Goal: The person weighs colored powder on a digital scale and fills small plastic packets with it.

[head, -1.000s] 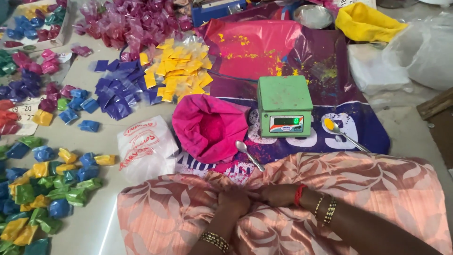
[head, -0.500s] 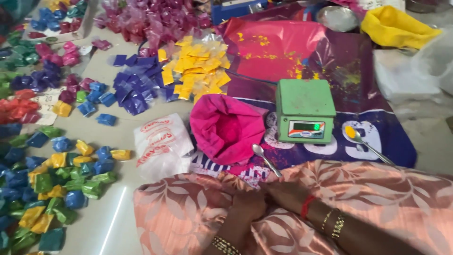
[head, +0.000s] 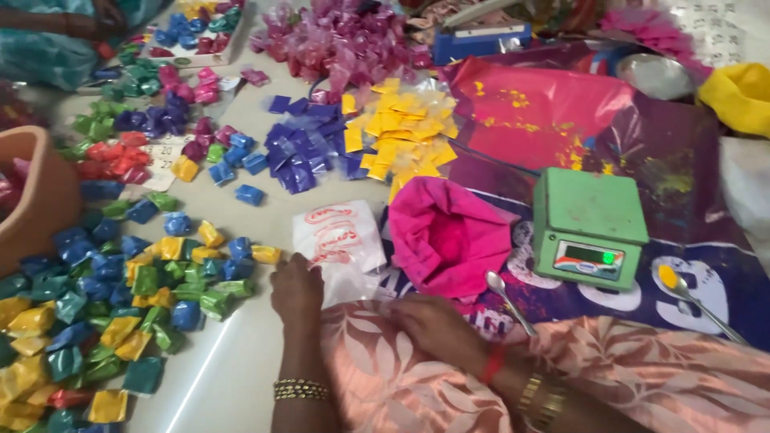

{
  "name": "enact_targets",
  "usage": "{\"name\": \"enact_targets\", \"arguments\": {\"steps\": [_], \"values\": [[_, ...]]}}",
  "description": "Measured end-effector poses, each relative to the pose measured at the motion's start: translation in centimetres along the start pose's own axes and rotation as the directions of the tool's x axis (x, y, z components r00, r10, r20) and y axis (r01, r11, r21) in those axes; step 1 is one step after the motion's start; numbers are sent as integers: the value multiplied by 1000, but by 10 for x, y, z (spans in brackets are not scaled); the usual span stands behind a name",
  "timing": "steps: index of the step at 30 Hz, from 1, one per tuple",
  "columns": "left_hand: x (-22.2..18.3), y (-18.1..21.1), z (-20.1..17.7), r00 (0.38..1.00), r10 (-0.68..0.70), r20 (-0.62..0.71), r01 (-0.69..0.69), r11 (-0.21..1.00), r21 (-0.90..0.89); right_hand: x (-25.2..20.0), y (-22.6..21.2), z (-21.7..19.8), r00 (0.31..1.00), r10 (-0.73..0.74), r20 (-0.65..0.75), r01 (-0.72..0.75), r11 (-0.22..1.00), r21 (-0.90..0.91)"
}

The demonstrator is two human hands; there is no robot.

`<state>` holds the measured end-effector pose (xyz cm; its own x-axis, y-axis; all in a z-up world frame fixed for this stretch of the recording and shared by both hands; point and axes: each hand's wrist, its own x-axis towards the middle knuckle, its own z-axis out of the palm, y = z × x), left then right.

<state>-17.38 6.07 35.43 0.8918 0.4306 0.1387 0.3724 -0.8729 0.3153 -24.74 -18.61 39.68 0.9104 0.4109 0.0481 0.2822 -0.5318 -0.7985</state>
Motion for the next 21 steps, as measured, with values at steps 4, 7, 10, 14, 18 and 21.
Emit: {"name": "enact_targets", "arguments": {"steps": [4,7,10,14,18,21], "values": [[8,-5,12,997,57,-42,-66,963,-261,71,1,63,986,-166,0,164,979,123],[6,-1,8,966,136,-222,-209,913,-349,119,48,101,971,-234,-38,234,972,8],[1,8,5,972,127,-196,-191,915,-356,134,88,115,963,-268,-16,254,927,-277],[2,14,21,967,239,-85,-253,921,-296,132,94,106,998,-14,63,49,804,-592],[1,18,18,975,218,-36,-218,921,-324,126,70,94,997,27,73,22,800,-599],[2,19,19,972,233,-35,-231,912,-338,128,81,95,996,35,78,15,824,-567]]}}
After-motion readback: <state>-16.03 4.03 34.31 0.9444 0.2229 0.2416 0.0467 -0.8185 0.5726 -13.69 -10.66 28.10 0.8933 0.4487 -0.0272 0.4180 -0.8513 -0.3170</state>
